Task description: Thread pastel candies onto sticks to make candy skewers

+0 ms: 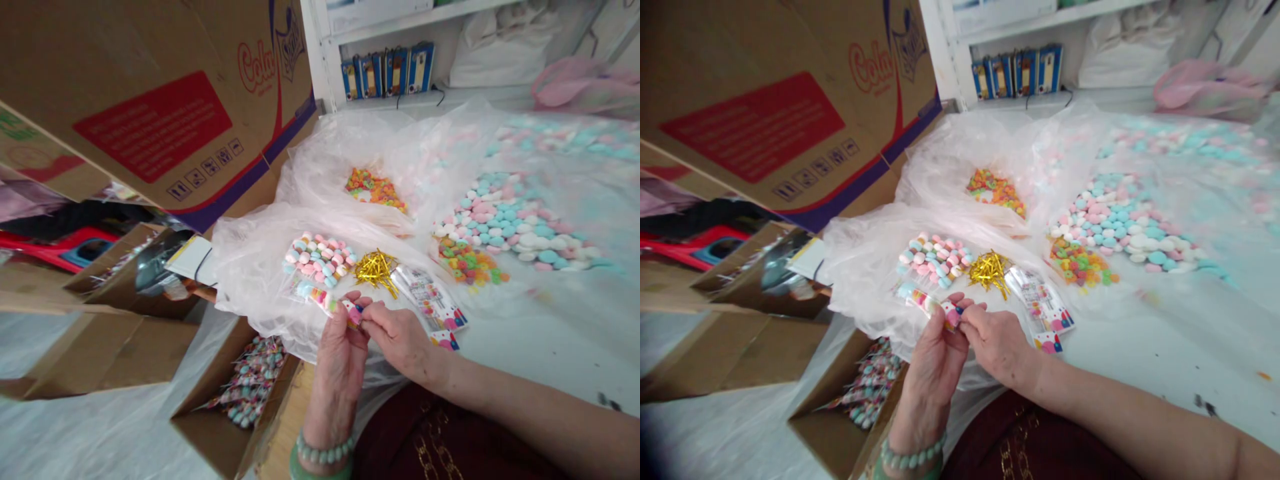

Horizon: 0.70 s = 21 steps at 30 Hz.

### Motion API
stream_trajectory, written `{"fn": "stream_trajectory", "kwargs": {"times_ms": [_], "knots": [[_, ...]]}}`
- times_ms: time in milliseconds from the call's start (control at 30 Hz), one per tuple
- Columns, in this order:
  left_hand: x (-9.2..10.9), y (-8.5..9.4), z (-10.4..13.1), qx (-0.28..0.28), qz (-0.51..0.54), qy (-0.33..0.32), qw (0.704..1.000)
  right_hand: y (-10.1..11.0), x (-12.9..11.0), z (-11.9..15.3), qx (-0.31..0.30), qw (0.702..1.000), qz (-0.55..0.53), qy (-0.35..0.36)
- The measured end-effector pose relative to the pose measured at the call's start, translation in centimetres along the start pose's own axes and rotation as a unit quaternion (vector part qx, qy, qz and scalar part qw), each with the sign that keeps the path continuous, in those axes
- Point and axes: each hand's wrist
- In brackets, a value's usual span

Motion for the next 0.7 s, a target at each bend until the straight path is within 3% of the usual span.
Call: {"fn": "stream_trajectory", "kwargs": {"times_ms": [133, 267, 467, 600, 700], "knots": [[0.6, 0.9, -0.4, -0.001, -0.069, -0.025, 0.997, 0.4, 1.1, 0.4, -0.021, 0.998, -0.064, -0.004], [0.7, 1.0, -0.4, -0.013, -0.177, -0.044, 0.983, 0.4, 1.2, 0.4, 0.018, 0.999, -0.044, 0.01], [-0.6, 0.3, -0.1, -0.015, -0.112, 0.055, 0.992, -0.1, 1.3, 0.0, 0.066, 0.998, -0.014, -0.009], [-1.3, 0.1, 0.2, -0.042, -0.102, 0.08, 0.991, 0.1, 1.4, -0.3, 0.041, 0.998, -0.013, 0.044], [-0.6, 0.1, 0.4, -0.047, -0.114, 0.09, 0.988, 0.6, 1.4, -0.4, 0.039, 0.995, -0.003, 0.096]]}}
Point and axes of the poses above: each hand's wrist, its own z-axis away from the middle knuckle, its own y-axis out of the back of the hand, x = y × z, and after that the axes turned 10 degrees about -y, right-handed
